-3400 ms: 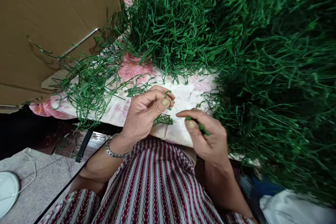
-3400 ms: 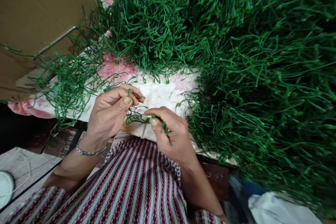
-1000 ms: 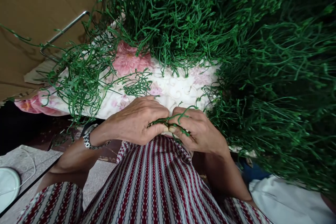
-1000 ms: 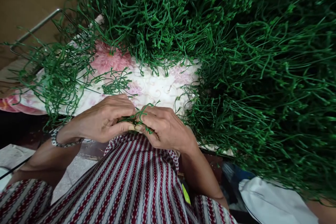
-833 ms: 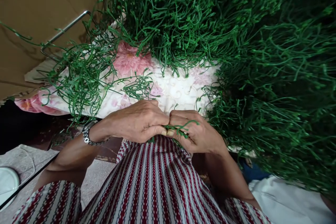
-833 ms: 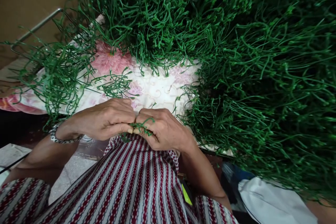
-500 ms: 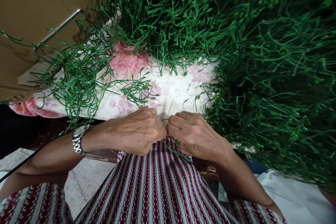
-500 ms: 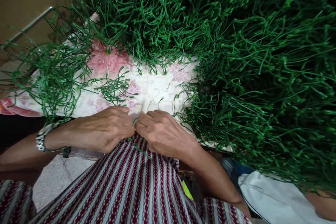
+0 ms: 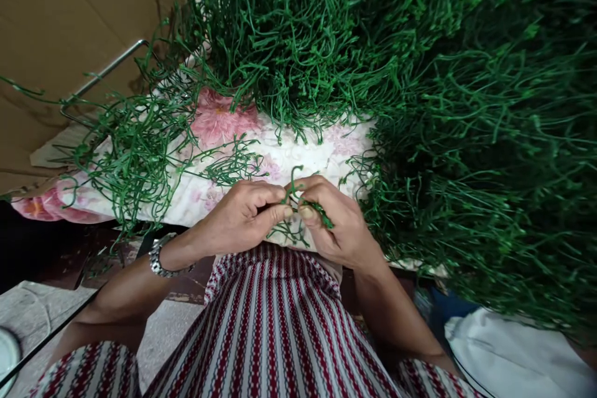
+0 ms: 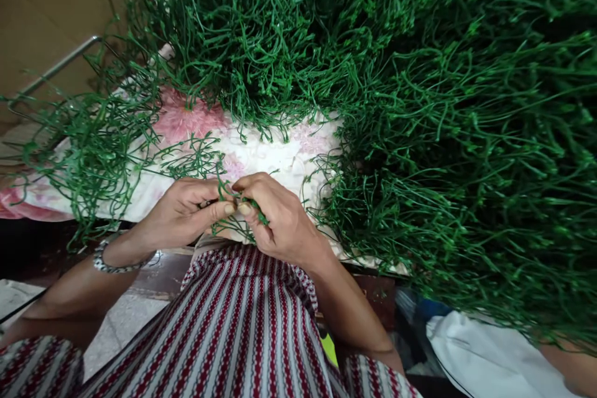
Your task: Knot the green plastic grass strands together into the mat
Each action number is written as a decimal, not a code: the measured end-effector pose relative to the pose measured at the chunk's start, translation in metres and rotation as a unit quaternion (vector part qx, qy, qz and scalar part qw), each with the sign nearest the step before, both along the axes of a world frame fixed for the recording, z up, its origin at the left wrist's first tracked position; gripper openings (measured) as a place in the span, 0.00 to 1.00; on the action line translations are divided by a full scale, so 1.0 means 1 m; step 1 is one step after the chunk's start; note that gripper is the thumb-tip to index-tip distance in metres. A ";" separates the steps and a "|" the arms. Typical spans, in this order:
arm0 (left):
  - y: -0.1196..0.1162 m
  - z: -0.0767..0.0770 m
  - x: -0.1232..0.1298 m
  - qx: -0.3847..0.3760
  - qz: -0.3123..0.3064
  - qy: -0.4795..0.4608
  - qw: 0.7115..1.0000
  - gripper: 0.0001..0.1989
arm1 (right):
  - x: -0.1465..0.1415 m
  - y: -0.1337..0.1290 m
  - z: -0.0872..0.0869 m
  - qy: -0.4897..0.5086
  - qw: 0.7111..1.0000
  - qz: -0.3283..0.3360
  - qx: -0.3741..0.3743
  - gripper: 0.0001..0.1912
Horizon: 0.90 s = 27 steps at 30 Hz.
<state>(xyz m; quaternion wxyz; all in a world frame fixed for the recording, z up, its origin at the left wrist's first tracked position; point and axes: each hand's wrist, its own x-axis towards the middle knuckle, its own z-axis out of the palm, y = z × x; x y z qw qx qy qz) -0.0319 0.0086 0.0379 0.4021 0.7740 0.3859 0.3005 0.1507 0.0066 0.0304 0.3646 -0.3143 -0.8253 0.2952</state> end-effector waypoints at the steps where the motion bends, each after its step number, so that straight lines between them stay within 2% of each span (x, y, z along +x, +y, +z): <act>1: -0.002 -0.002 0.002 -0.016 0.024 -0.019 0.999 0.13 | -0.003 -0.001 -0.004 0.004 1.000 -0.008 -0.019 0.03; 5: -0.006 -0.008 0.010 -0.052 0.069 -0.082 0.993 0.11 | -0.006 -0.006 -0.011 0.002 0.995 -0.060 -0.073 0.10; 9: -0.006 -0.012 0.014 -0.069 0.063 -0.098 0.991 0.10 | 0.002 -0.005 -0.007 -0.038 0.998 -0.016 -0.041 0.14; 11: -0.007 -0.012 0.013 -0.059 0.051 -0.073 0.994 0.12 | 0.006 -0.004 -0.005 -0.066 0.998 0.002 -0.017 0.13; 14: -0.006 -0.011 0.009 0.000 0.015 -0.012 1.000 0.13 | 0.009 -0.004 -0.002 -0.123 0.992 0.003 0.005 0.05; 15: -0.006 -0.009 0.007 0.021 -0.004 0.013 1.000 0.13 | 0.010 -0.004 -0.002 -0.143 0.990 0.006 0.009 0.02; 17: -0.004 -0.005 0.001 0.044 -0.076 0.046 0.995 0.12 | 0.011 -0.005 -0.001 -0.151 0.987 0.048 0.006 0.06; 19: -0.002 0.001 -0.004 0.036 -0.184 0.050 0.981 0.11 | 0.010 -0.005 -0.001 -0.105 0.984 0.142 -0.027 0.10; 22: 0.000 0.007 -0.008 -0.004 -0.316 0.016 0.948 0.12 | 0.007 -0.005 -0.003 -0.008 0.953 0.285 -0.099 0.13; 24: -0.001 0.008 -0.009 -0.026 -0.355 0.001 0.934 0.12 | 0.005 -0.004 -0.006 0.016 0.931 0.342 -0.128 0.15; 27: -0.004 0.004 -0.008 -0.048 -0.383 -0.011 0.923 0.13 | 0.002 -0.003 -0.011 0.020 0.908 0.391 -0.151 0.16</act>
